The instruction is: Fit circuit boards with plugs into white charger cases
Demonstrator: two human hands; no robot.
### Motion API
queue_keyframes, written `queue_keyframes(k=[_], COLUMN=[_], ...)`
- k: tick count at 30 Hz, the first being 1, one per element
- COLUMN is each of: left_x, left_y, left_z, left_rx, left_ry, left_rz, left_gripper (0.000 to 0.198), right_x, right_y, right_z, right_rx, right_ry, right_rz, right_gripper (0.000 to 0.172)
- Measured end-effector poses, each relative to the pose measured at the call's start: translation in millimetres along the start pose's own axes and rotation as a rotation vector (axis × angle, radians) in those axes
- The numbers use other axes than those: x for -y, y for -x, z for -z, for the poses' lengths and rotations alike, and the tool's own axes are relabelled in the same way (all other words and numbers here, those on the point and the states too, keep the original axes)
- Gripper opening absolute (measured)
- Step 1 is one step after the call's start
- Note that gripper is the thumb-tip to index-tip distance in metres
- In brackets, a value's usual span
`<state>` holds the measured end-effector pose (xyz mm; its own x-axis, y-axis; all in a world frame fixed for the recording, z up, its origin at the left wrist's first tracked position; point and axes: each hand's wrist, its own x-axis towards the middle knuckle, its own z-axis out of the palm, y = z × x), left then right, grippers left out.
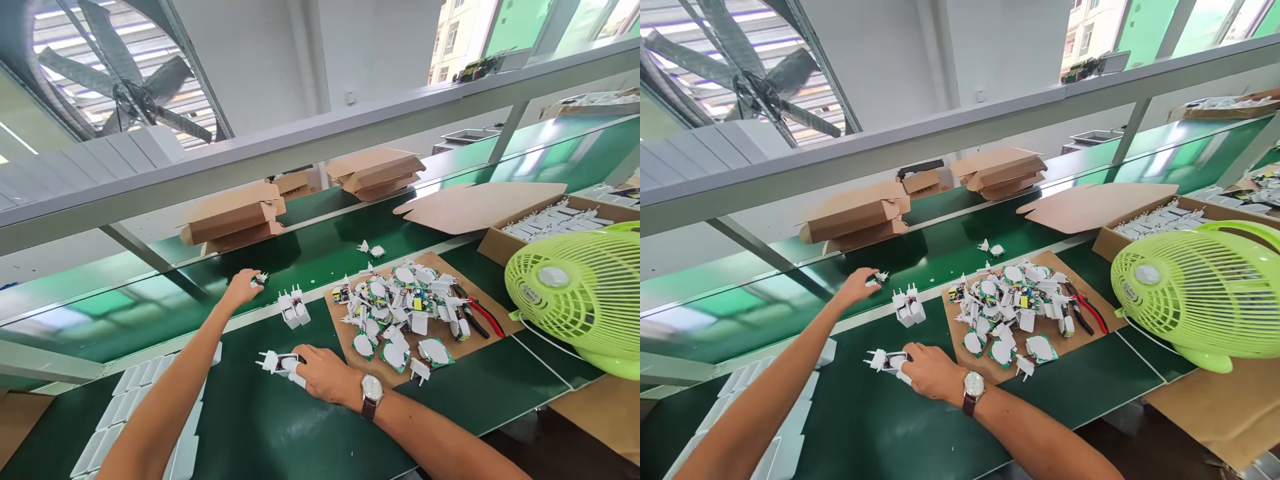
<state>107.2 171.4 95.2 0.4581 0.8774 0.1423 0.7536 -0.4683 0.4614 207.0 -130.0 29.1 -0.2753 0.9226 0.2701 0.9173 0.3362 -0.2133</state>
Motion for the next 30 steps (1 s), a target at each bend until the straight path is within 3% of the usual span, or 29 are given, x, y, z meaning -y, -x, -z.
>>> queue_keyframes(k=[4,8,13,16,18,22,25,30], left_x=[-3,-7,-46,-85,-111,-143,-135,-68], left_y=[9,12,18,45,70,108,117,137], left_z=[-11.3,-4.0,2.7,-13.3,-30.0,-52.2,-41.0,-6.8], left_rx=[0.042,0.027,0.031,0.172,0.359,0.569,0.567,0.252], left_ry=[-0.034,-0.019,0.135,0.263,0.312,0.292,0.413,0.538], left_rz=[0.073,0.094,-0.050,-0.247,-0.419,-0.503,-0.479,-0.289], left_gripper=[0.045,0.033,0.050,0.058,0.059,0.058,0.053,0.050], right_x=[0,-1,-2,-2,-3,-3,-5,-8], right_y=[1,0,-2,-2,-2,0,1,5], right_z=[3,0,-2,-1,0,-5,-12,-20], right_rx=[0.001,-0.040,-0.006,0.008,0.014,-0.026,-0.078,-0.126], right_ry=[0.028,0.026,0.026,0.020,0.012,-0.023,-0.050,-0.137], right_rz=[0.030,0.044,0.039,0.043,0.043,0.035,0.029,0.033], right_gripper=[0.011,0.013,0.011,0.011,0.010,0.016,0.019,0.024])
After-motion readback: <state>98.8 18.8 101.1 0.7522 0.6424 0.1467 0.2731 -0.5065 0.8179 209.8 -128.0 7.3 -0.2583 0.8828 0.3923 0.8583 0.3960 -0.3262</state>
